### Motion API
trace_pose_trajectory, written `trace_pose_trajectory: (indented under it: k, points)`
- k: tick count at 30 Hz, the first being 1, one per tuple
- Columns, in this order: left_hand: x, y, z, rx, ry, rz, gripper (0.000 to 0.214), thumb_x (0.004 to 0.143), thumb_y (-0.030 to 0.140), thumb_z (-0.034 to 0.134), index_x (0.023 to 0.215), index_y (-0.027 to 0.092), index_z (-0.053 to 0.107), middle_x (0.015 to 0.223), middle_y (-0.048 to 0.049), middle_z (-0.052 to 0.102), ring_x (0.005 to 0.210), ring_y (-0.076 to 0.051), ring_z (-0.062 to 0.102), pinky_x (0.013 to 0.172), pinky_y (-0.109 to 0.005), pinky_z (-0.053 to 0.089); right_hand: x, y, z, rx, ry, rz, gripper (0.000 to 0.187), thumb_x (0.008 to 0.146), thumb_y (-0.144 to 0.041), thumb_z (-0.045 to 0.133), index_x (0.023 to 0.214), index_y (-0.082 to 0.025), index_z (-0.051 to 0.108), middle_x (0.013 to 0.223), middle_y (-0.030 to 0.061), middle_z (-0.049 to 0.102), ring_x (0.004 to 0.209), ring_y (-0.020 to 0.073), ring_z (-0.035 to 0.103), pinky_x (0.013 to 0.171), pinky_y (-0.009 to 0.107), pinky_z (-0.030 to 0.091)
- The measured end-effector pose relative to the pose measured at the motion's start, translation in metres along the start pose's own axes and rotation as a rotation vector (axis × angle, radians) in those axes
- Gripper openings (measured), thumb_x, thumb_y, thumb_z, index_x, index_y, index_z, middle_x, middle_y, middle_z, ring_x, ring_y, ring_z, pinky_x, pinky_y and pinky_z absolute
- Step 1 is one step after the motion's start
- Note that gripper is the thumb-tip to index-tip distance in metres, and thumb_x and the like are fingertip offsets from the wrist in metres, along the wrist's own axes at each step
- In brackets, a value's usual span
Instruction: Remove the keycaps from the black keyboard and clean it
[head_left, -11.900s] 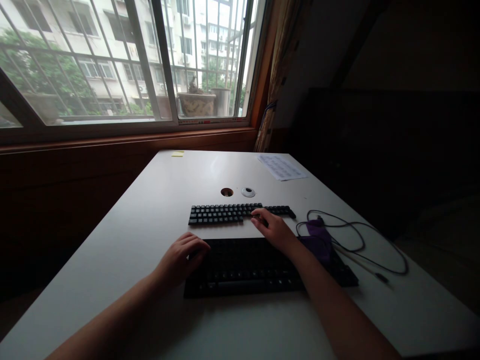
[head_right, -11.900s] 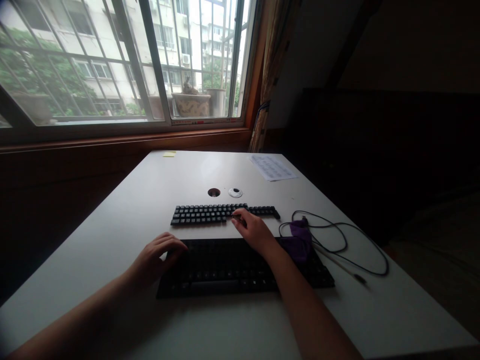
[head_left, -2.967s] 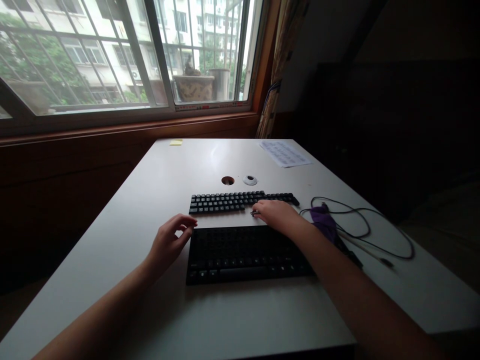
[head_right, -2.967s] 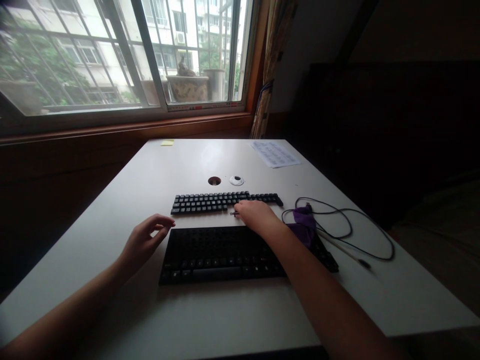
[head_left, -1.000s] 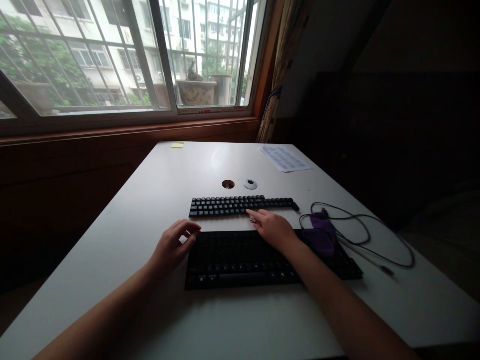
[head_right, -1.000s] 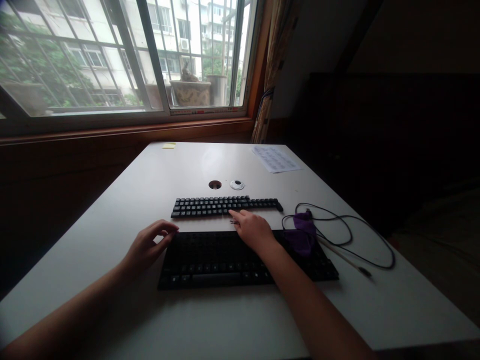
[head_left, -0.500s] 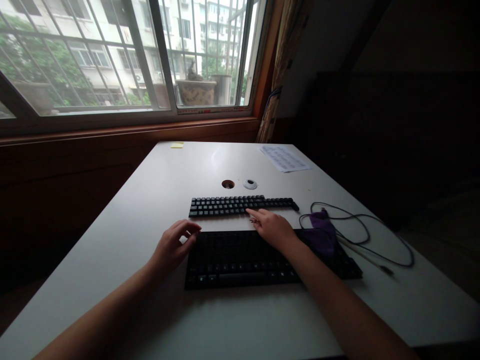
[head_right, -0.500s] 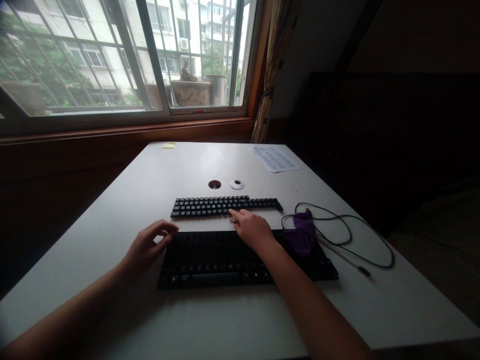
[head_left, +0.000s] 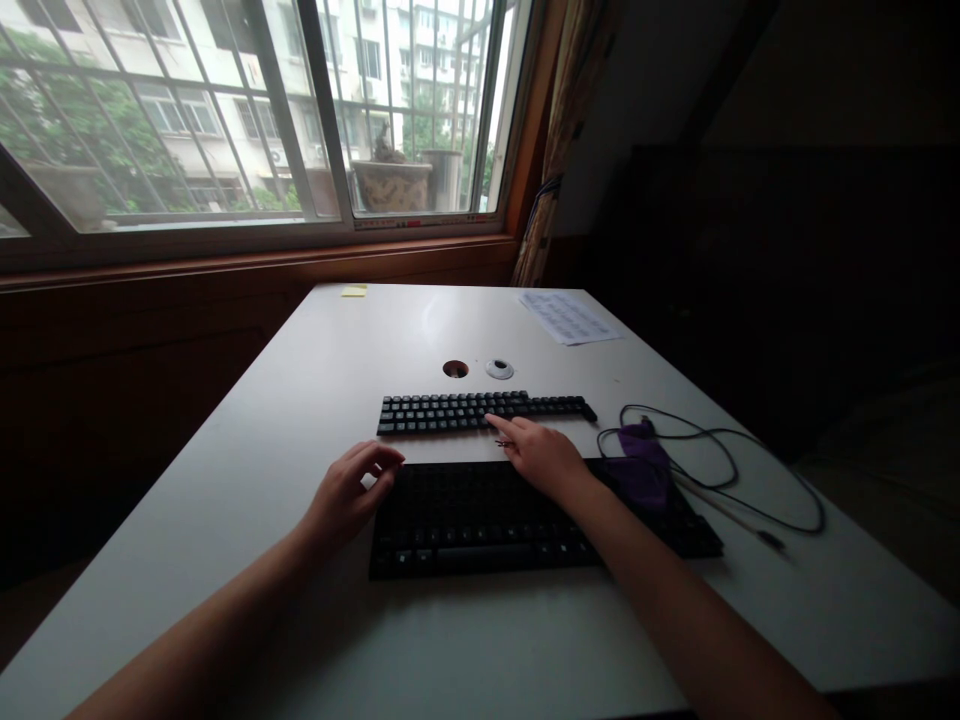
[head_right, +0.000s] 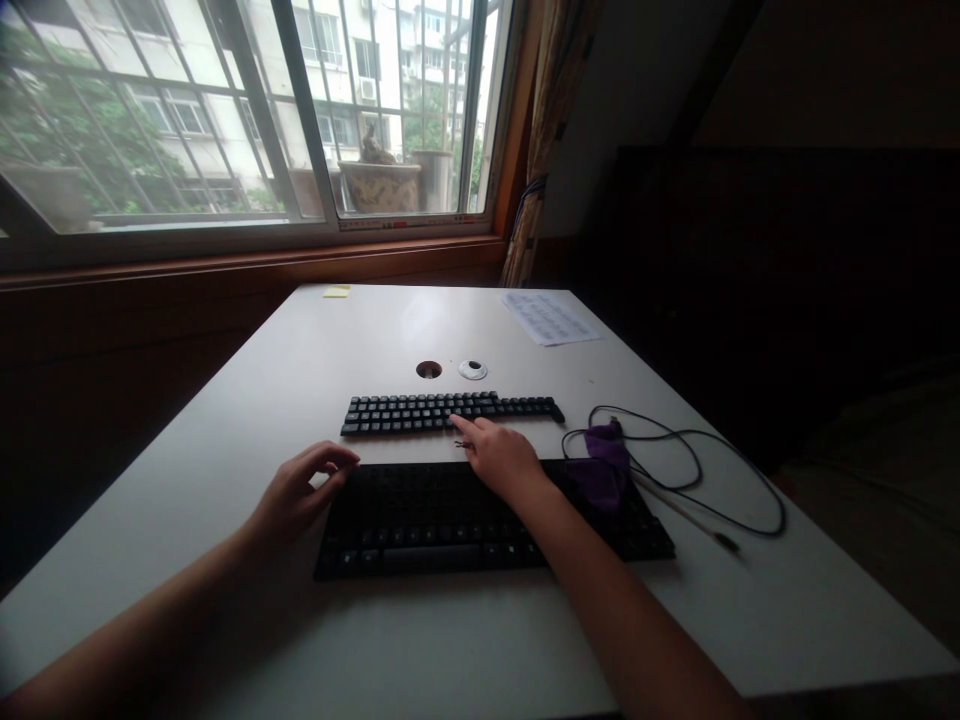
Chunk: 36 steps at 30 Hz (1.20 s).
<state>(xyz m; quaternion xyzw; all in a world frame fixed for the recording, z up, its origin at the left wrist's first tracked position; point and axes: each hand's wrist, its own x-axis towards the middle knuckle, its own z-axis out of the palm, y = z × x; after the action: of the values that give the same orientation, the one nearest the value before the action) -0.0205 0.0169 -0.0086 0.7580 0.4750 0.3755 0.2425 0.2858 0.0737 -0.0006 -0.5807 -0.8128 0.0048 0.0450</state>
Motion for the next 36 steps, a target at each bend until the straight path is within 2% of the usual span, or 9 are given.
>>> trace_pose_trajectory:
  k: [12, 30, 36]
  points:
    - [0.0, 0.0, 0.001, 0.001, -0.005, -0.009, 0.013, 0.091, 0.019, 0.053, 0.097, 0.019, 0.065, 0.095, -0.0043, 0.066, 0.085, -0.017, 0.063, 0.076, -0.03, 0.052, 0.001, -0.015, 0.001, 0.01, -0.006, 0.038, 0.048, 0.094, -0.032, 0.048, 0.142, -0.034, 0.048, 0.11, 0.0032, 0.067, 0.091, 0.0202, 0.065, 0.07, 0.029, 0.044]
    - [0.001, 0.003, 0.001, 0.022, -0.007, -0.012, 0.012, 0.09, 0.019, 0.054, 0.095, 0.019, 0.065, 0.093, -0.0042, 0.066, 0.081, -0.016, 0.062, 0.069, -0.027, 0.051, 0.001, -0.017, 0.005, 0.002, -0.019, 0.054, 0.047, 0.095, -0.035, 0.046, 0.142, -0.033, 0.048, 0.112, 0.0036, 0.068, 0.091, 0.0207, 0.066, 0.072, 0.03, 0.044]
    - [0.002, 0.002, 0.001, 0.015, -0.008, -0.005, 0.013, 0.091, 0.019, 0.053, 0.095, 0.019, 0.065, 0.094, -0.0044, 0.066, 0.083, -0.016, 0.062, 0.072, -0.029, 0.052, 0.0, -0.017, 0.006, 0.001, -0.005, 0.048, 0.046, 0.095, -0.036, 0.047, 0.141, -0.033, 0.049, 0.112, 0.0034, 0.069, 0.089, 0.0212, 0.067, 0.072, 0.03, 0.045]
